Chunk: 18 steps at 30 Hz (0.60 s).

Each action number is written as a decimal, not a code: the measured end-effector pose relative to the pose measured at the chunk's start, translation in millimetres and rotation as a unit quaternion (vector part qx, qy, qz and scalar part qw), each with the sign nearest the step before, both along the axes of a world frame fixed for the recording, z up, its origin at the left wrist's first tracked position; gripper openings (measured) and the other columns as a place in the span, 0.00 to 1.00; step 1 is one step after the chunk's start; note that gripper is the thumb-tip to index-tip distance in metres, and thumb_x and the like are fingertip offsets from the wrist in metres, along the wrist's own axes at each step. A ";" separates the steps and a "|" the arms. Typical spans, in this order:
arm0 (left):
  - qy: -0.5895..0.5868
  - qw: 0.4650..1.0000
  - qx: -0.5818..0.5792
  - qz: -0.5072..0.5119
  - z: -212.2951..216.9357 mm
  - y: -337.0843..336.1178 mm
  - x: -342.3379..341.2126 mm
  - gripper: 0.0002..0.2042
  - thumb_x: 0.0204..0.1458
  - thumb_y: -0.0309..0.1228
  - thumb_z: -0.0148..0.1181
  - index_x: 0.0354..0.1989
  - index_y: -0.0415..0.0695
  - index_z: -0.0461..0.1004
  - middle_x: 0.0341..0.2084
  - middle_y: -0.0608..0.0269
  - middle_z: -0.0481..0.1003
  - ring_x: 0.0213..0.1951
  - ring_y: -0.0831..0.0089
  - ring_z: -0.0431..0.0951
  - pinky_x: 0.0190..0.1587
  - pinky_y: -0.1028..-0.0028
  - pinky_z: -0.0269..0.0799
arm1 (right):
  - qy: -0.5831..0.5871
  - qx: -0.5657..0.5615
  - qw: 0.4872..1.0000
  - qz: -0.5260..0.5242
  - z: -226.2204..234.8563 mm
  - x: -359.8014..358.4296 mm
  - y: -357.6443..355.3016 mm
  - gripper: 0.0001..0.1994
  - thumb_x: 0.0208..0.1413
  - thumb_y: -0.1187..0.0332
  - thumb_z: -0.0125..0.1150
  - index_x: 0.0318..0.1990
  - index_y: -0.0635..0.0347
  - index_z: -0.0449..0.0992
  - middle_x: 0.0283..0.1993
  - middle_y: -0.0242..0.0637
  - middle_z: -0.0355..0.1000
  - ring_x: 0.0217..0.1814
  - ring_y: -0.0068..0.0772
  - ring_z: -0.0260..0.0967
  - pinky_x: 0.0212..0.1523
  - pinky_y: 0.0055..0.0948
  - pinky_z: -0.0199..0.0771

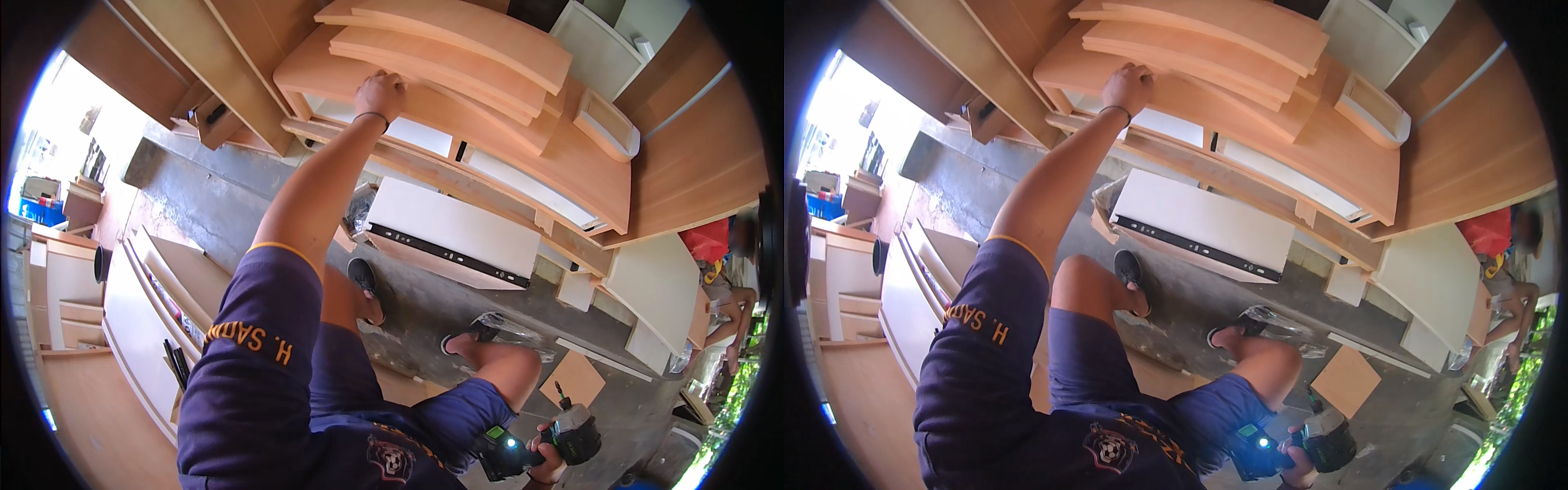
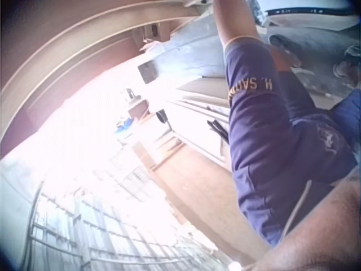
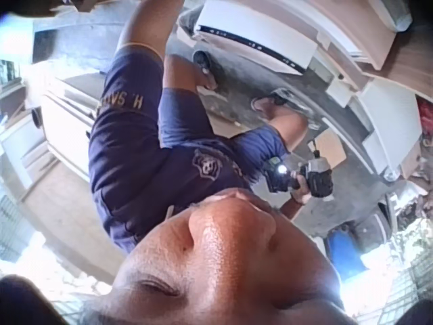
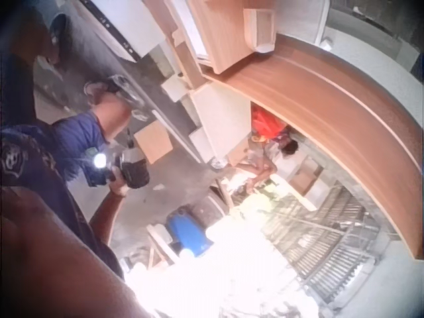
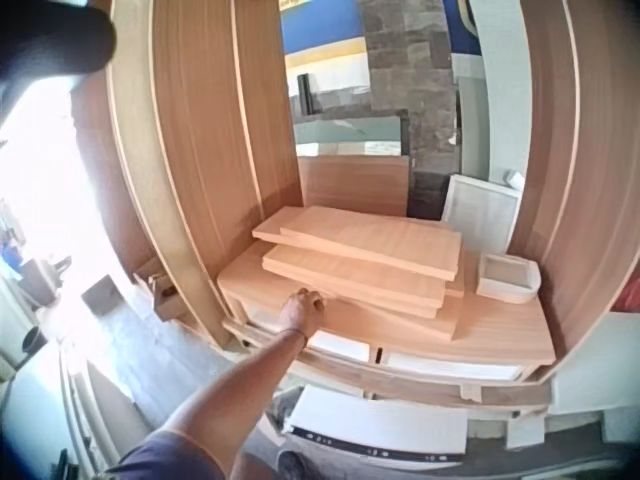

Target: The person attaches metal drawer slides to wooden drawer components using an impact driver and screws, and then checks the fit of the slides within a cabinet frame.

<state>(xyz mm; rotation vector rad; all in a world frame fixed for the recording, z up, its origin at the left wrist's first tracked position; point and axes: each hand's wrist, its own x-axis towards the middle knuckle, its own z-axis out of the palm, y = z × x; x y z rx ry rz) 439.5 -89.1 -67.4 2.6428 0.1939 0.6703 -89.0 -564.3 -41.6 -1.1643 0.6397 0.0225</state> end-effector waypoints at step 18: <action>0.221 0.404 -0.868 -0.187 49.2 -109.2 -380.5 0.06 0.61 0.31 0.49 0.41 0.44 0.69 0.33 0.67 0.72 0.37 0.76 0.72 0.44 0.74 0.68 | -0.135 -0.222 0.925 0.277 28.3 15.6 110.4 0.21 0.47 0.77 0.64 0.52 0.63 0.70 0.47 0.36 0.73 0.49 0.30 0.69 0.50 0.31 0.69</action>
